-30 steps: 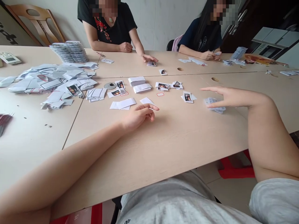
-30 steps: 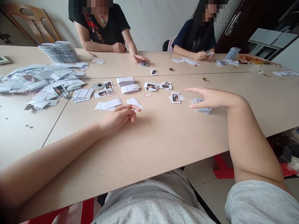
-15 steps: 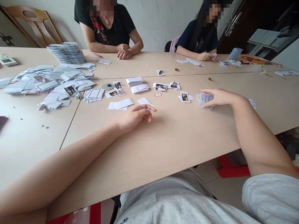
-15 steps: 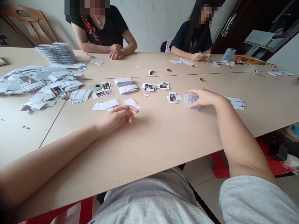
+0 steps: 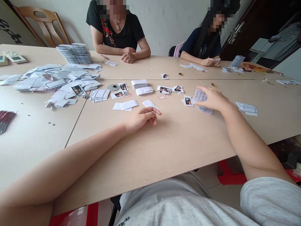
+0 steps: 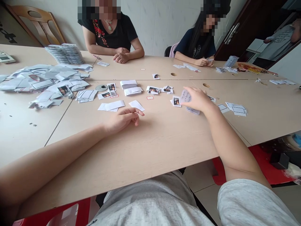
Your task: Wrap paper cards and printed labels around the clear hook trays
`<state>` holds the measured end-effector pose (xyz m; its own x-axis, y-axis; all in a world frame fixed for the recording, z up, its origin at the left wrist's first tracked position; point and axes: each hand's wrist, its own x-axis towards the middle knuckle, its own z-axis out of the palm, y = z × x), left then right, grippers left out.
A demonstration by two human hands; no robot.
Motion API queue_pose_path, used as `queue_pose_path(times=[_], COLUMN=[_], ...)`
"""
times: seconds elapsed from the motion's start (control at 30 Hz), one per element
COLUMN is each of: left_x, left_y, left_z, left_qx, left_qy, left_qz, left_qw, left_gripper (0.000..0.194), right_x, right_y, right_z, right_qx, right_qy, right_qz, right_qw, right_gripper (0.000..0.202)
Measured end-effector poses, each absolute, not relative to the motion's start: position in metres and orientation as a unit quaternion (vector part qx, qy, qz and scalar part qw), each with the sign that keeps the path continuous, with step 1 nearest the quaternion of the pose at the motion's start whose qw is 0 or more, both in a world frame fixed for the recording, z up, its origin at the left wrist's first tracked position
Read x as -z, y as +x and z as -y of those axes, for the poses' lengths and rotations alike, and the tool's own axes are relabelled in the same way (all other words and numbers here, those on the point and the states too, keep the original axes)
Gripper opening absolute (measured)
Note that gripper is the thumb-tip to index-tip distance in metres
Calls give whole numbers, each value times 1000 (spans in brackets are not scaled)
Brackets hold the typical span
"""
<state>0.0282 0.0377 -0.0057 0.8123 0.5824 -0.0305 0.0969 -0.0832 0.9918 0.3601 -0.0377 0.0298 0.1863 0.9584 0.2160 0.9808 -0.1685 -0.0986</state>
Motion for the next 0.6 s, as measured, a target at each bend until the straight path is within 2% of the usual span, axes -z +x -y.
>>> queue_pose_path(times=[0.17, 0.27, 0.37, 0.43, 0.6], left_x=[7, 11, 14, 15, 14], left_y=[25, 24, 24, 25, 26], left_z=[-23, -15, -13, -13, -16], left_qx=[-217, -272, -243, -206, -166], left_qy=[826, 902, 955, 970, 975], left_qz=[-249, -184, -98, -81, -94], left_qw=[456, 280, 138, 103, 109], left_gripper=[27, 29, 29, 29, 25], right_x=[-5, 8, 18, 24, 33], right_y=[285, 271, 293, 316, 353], right_z=[37, 30, 20, 15, 14], right_qx=[-49, 43, 145, 166, 127], right_qy=[-609, -591, -680, -729, -777], right_qz=[785, 793, 692, 635, 600], right_qw=[105, 143, 191, 194, 142], right_gripper=[73, 60, 49, 47, 52])
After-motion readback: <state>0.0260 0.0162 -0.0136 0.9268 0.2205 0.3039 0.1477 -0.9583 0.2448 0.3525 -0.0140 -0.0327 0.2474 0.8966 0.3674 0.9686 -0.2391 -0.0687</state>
